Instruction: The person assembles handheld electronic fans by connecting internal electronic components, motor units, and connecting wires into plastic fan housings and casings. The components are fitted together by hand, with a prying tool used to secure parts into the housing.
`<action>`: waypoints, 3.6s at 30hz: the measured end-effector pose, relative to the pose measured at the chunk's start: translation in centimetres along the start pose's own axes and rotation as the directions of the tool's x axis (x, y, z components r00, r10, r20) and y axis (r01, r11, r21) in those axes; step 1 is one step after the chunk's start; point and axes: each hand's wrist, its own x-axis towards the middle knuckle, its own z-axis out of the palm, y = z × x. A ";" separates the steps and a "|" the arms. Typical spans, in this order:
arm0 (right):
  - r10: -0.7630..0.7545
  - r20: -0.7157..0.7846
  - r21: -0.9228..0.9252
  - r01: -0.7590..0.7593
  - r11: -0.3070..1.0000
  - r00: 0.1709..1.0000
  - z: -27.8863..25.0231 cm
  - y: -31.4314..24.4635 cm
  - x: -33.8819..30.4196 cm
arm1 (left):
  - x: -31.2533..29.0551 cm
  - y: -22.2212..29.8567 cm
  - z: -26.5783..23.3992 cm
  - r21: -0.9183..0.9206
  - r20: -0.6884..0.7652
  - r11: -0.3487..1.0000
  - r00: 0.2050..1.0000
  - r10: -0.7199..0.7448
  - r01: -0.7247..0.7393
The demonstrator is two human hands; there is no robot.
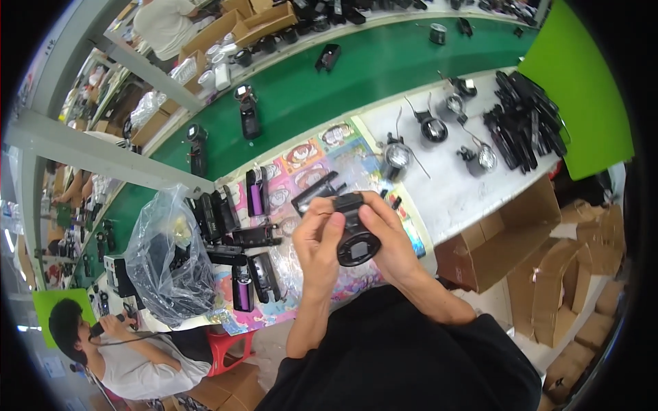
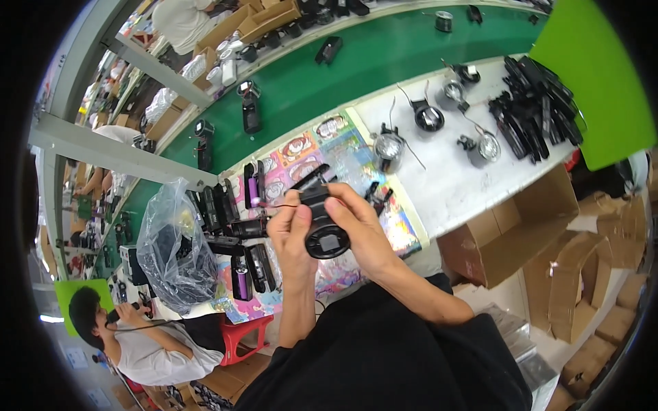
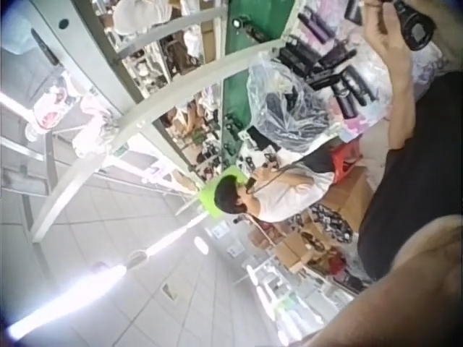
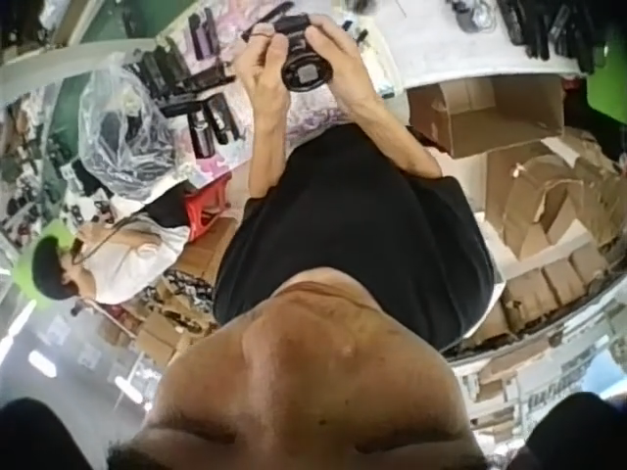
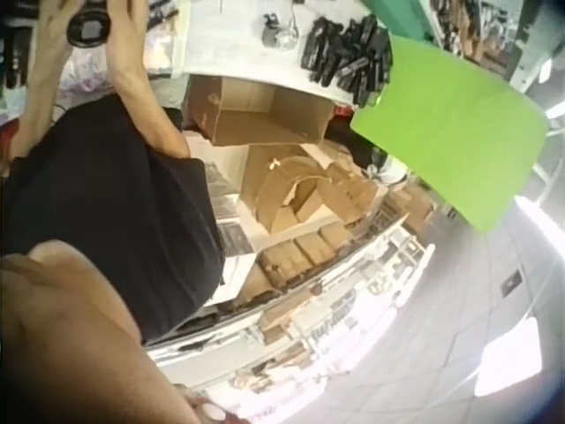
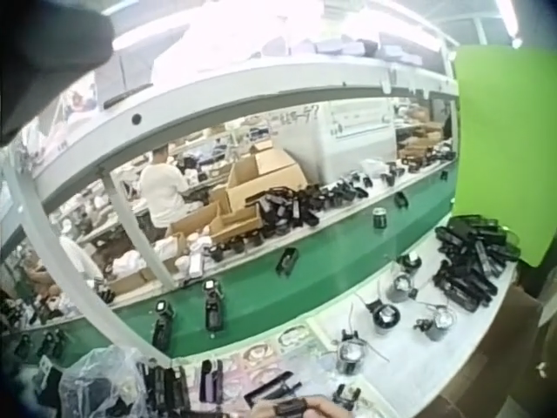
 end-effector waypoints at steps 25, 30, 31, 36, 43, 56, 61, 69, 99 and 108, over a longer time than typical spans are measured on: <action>-0.505 -0.453 -0.143 0.499 0.855 0.735 -14.3 -10.7 2.7 | 38.8 -13.7 -3.8 0.613 -0.051 0.788 0.992 0.118 -0.063; -0.461 -0.266 0.022 0.483 0.875 0.847 -11.7 -10.3 3.3 | 29.8 -2.5 -2.7 0.056 0.025 0.992 0.994 0.108 -0.110; -0.389 -0.242 0.102 0.422 0.901 0.889 -12.1 -9.3 5.2 | 28.6 -2.5 -3.8 -0.042 0.029 0.996 0.997 0.075 -0.074; -0.185 -0.151 0.384 0.229 0.894 0.971 -7.0 -9.0 4.3 | 16.8 2.5 -2.2 -0.340 -0.002 0.934 0.994 0.114 -0.108; 0.052 -0.115 0.271 -0.019 0.962 0.992 -4.3 -5.4 5.4 | 2.7 -0.2 -1.5 -0.327 -0.066 0.921 0.968 -0.244 0.210; 0.116 0.218 -0.380 -0.025 0.925 0.969 -2.1 -3.4 6.3 | -1.1 -1.5 -0.6 -0.271 0.121 0.854 0.896 -0.427 0.444; 0.043 0.306 -0.462 0.109 0.880 0.951 -2.0 -3.5 6.8 | -0.8 -1.4 -0.4 -0.154 0.115 0.898 0.910 -0.397 0.412; 0.035 0.287 -0.487 0.114 0.866 0.957 -1.9 -3.1 7.2 | -0.4 -2.1 -0.5 -0.037 0.020 0.952 0.953 -0.303 0.304; -0.031 0.370 -0.466 0.214 0.858 0.928 -2.3 -2.6 7.4 | -0.4 -2.0 -0.7 0.188 0.063 0.968 0.982 -0.178 0.164; -0.056 0.332 -0.498 0.225 0.837 0.942 -2.1 -2.2 7.4 | -0.3 -2.8 -1.7 0.028 0.092 0.946 0.941 -0.324 0.323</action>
